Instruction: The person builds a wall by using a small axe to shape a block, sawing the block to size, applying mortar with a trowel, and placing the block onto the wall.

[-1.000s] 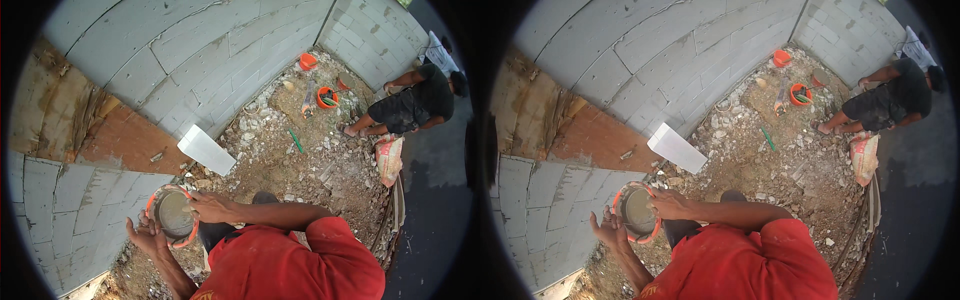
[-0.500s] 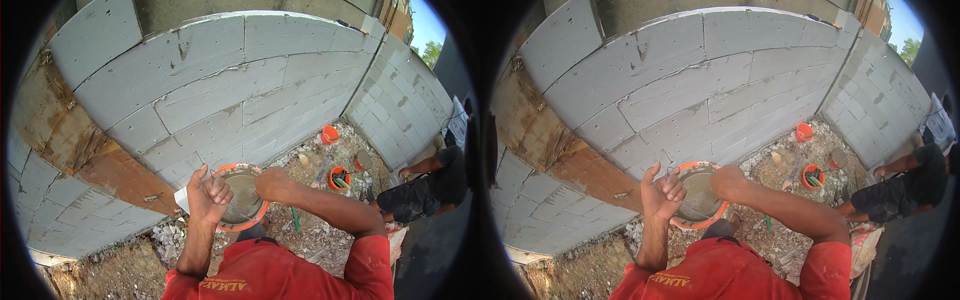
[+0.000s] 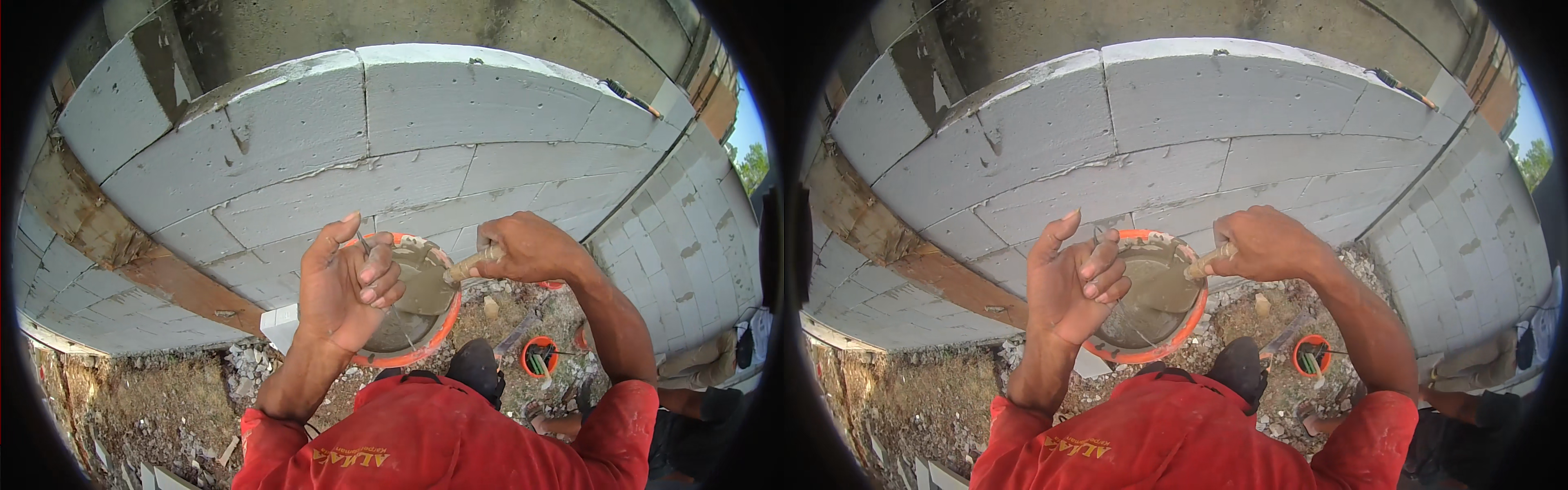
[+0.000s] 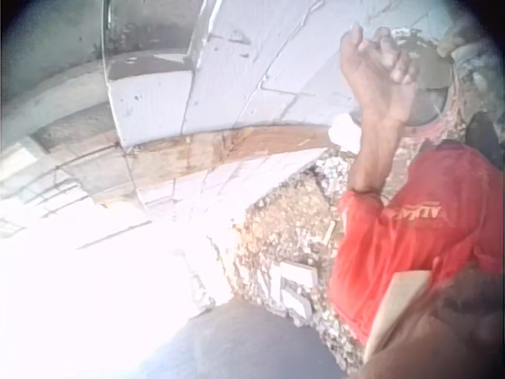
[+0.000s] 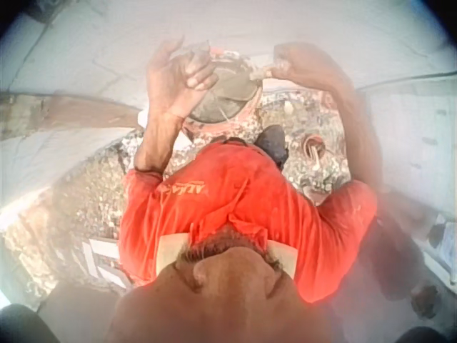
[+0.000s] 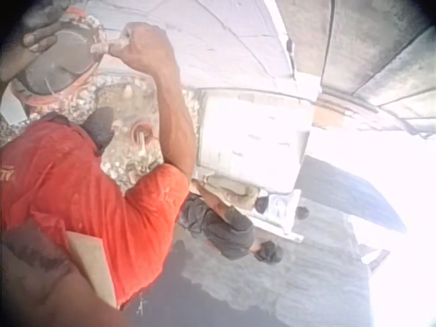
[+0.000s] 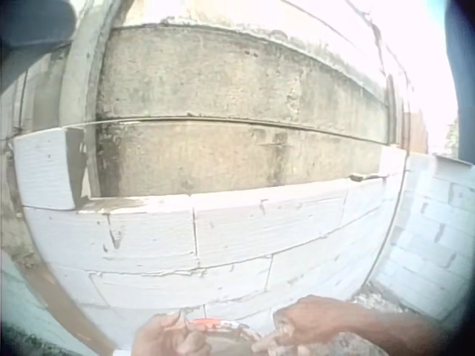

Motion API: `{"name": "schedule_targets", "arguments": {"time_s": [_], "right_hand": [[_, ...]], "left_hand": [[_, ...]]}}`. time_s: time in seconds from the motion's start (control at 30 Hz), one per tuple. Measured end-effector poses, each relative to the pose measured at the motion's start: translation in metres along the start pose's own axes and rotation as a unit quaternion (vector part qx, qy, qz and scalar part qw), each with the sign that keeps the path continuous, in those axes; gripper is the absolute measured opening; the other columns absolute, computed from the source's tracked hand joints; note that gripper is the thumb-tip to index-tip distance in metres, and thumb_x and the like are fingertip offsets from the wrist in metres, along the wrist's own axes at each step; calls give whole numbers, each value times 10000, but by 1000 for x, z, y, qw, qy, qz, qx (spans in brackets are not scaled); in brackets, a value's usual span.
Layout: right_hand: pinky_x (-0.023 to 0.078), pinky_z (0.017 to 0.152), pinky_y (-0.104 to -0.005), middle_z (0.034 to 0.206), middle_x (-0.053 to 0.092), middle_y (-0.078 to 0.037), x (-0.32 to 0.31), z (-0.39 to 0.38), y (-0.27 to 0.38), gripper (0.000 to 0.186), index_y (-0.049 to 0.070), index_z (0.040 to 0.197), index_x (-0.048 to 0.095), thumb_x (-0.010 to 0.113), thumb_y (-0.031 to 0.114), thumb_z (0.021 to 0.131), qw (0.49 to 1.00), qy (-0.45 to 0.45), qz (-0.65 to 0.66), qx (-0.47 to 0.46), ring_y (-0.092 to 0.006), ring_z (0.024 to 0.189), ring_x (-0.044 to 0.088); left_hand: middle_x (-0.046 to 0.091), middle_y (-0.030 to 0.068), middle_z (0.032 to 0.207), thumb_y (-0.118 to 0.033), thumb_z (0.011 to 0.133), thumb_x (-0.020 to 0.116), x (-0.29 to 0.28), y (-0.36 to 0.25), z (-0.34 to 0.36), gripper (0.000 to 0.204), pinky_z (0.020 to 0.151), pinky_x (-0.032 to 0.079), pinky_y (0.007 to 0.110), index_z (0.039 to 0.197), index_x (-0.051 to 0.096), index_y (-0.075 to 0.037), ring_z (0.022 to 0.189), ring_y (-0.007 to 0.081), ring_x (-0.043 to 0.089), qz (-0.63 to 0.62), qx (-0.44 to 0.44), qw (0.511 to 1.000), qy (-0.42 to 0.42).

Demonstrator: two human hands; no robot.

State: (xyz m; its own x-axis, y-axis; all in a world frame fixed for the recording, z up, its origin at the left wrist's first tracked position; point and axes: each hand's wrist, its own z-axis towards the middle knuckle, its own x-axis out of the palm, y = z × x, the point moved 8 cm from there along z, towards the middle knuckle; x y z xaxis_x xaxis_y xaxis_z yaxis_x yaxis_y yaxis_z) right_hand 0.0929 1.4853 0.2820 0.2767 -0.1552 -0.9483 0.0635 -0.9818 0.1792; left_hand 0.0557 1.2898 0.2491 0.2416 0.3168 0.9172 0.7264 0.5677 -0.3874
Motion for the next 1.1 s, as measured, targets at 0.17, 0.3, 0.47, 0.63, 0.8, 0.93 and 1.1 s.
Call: {"name": "schedule_targets", "arguments": {"time_s": [0.17, 0.3, 0.47, 0.63, 0.8, 0.93, 1.1], "right_hand": [[461, 580, -363, 696, 658, -82, -64, 19, -67, 525, 18, 881, 733, 868, 495, 709, 977, -71, 174, -98, -206, 654, 623], [458, 585, -323, 693, 660, -57, -113, 53, -89, 514, 3, 865, 745, 876, 475, 709, 946, -86, 251, -186, -166, 667, 622], [422, 523, -285, 657, 637, -46, -177, 88, -78, 507, 8, 862, 736, 867, 479, 728, 908, -84, 277, -303, -125, 603, 580], [286, 395, -214, 611, 594, -52, -241, 115, -45, 536, -5, 857, 704, 838, 507, 773, 857, -146, 319, -377, -63, 446, 447], [280, 412, -193, 639, 598, -57, -275, 158, -11, 541, -23, 899, 707, 819, 497, 805, 833, -159, 350, -398, -52, 483, 436], [334, 443, -198, 677, 625, -24, -295, 203, 0, 501, 15, 915, 702, 819, 490, 810, 857, -199, 319, -352, -48, 516, 473], [400, 526, -257, 721, 655, -32, -298, 227, 9, 511, 39, 1011, 738, 846, 475, 767, 882, -236, 215, -348, -91, 607, 530]], "left_hand": [[444, -1, 597, -462, 1002, 456, 53, -15, 24, 550, 506, 346, 290, 1048, 560, 76, 469, 131, 404, 5, 105, 994, -12], [434, 3, 591, -388, 979, 538, 99, -46, 18, 440, 482, 319, 291, 998, 513, 51, 466, 131, 382, 16, 237, 971, -25], [390, 12, 646, -307, 967, 567, 168, -85, -1, 353, 513, 279, 290, 873, 414, -3, 510, 134, 320, 45, 318, 946, -47], [332, 3, 677, -251, 983, 546, 212, -139, -19, 291, 518, 243, 284, 918, 417, 2, 543, 116, 268, 101, 380, 917, -68], [341, 8, 712, -241, 966, 556, 224, -182, -27, 311, 530, 244, 293, 796, 374, -54, 587, 128, 288, 106, 449, 879, -125], [364, 22, 672, -318, 940, 593, 207, -180, -42, 367, 531, 253, 298, 814, 380, -47, 537, 128, 291, 92, 427, 896, -78], [399, 28, 658, -360, 941, 597, 156, -167, -73, 391, 507, 264, 291, 851, 408, -30, 510, 131, 332, 99, 425, 894, -97]]}}
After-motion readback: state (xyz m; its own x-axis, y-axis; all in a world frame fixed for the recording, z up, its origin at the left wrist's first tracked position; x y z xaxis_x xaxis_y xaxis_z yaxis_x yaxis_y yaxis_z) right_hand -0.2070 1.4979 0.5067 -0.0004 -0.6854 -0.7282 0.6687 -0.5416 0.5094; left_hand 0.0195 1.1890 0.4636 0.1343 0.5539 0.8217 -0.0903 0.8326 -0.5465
